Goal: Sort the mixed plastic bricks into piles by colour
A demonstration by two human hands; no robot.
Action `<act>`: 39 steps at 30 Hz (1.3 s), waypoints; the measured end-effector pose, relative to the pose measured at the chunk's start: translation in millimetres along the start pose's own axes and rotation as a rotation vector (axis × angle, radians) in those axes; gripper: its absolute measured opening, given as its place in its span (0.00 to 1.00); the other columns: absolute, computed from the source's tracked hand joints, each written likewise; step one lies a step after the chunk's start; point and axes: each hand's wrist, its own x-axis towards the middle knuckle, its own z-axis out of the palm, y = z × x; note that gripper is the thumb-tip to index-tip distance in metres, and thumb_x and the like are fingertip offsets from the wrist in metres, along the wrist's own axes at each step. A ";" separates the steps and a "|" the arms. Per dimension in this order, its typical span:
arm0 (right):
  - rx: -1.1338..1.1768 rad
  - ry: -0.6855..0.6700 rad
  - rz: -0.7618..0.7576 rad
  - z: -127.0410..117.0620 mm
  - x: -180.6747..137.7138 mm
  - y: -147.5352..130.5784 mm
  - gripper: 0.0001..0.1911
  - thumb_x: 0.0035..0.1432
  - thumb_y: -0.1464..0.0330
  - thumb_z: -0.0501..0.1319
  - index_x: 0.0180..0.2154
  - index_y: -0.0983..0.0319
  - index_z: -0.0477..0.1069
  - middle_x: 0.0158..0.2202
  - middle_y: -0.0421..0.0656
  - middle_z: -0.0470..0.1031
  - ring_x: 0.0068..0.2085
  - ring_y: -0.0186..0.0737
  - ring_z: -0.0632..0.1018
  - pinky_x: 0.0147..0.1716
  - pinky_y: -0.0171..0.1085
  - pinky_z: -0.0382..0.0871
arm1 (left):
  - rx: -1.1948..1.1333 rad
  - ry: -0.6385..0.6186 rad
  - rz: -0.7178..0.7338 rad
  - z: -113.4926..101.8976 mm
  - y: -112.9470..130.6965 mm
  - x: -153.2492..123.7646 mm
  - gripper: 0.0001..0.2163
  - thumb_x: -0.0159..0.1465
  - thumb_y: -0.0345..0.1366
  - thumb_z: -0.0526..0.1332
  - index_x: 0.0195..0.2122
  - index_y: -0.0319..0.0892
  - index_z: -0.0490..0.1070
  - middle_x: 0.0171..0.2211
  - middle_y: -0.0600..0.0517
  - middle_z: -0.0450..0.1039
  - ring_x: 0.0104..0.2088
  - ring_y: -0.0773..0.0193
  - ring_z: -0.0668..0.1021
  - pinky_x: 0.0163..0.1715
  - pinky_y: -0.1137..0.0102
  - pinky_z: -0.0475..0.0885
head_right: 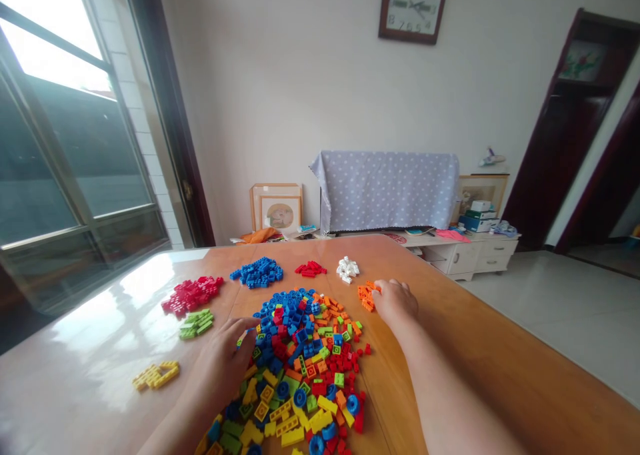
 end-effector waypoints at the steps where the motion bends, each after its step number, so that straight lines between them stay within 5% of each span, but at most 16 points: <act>1: 0.003 0.002 -0.003 -1.0 -0.9 0.5 0.20 0.61 0.58 0.56 0.53 0.50 0.77 0.51 0.47 0.78 0.51 0.52 0.74 0.43 0.42 0.66 | -0.013 0.015 -0.025 -0.8 -1.4 0.5 0.15 0.69 0.37 0.51 0.47 0.47 0.76 0.48 0.49 0.78 0.48 0.56 0.79 0.46 0.64 0.71; 7: 0.134 0.021 -0.102 -6.3 -9.7 -2.2 0.18 0.61 0.58 0.55 0.49 0.52 0.77 0.47 0.45 0.80 0.45 0.48 0.77 0.34 0.38 0.64 | -0.102 0.111 -0.199 -3.5 -13.1 1.6 0.15 0.68 0.36 0.51 0.48 0.46 0.76 0.47 0.48 0.79 0.48 0.57 0.79 0.46 0.66 0.72; 12: 0.296 -0.039 -0.296 -9.8 -30.0 -30.5 0.13 0.61 0.59 0.56 0.41 0.53 0.77 0.37 0.41 0.81 0.37 0.41 0.78 0.30 0.34 0.61 | -0.152 0.127 -0.291 -2.0 -21.3 1.8 0.15 0.67 0.34 0.51 0.48 0.45 0.76 0.49 0.48 0.79 0.51 0.57 0.78 0.49 0.66 0.71; 19: 0.368 -0.113 -0.567 -12.9 -68.8 -80.1 0.11 0.61 0.62 0.55 0.35 0.55 0.76 0.34 0.40 0.78 0.37 0.40 0.76 0.36 0.35 0.63 | -0.072 0.010 -0.323 0.7 -23.1 -1.3 0.17 0.63 0.32 0.54 0.51 0.45 0.74 0.52 0.48 0.77 0.54 0.55 0.77 0.51 0.66 0.70; 24: 0.340 -0.229 -0.616 -13.1 -81.3 -92.3 0.13 0.61 0.62 0.56 0.43 0.51 0.78 0.35 0.39 0.78 0.37 0.39 0.76 0.35 0.35 0.63 | 0.095 -0.129 -0.274 1.6 -13.0 -4.1 0.16 0.65 0.37 0.55 0.51 0.46 0.75 0.53 0.46 0.76 0.53 0.52 0.76 0.52 0.63 0.69; 32: 0.230 -0.066 -0.535 0.8 -70.0 -89.7 0.21 0.63 0.65 0.54 0.56 0.54 0.72 0.51 0.46 0.76 0.53 0.48 0.72 0.51 0.41 0.64 | 0.057 -0.134 -0.226 5.9 -8.3 -3.9 0.15 0.67 0.39 0.54 0.51 0.45 0.74 0.50 0.46 0.76 0.52 0.55 0.76 0.51 0.67 0.68; 39: 0.274 -0.178 -0.576 18.1 -67.7 -99.8 0.25 0.62 0.66 0.55 0.61 0.53 0.68 0.64 0.45 0.68 0.66 0.53 0.62 0.61 0.53 0.55 | 0.022 -0.118 -0.184 9.6 -6.8 -4.6 0.15 0.66 0.38 0.56 0.50 0.44 0.74 0.47 0.46 0.78 0.48 0.56 0.78 0.48 0.70 0.69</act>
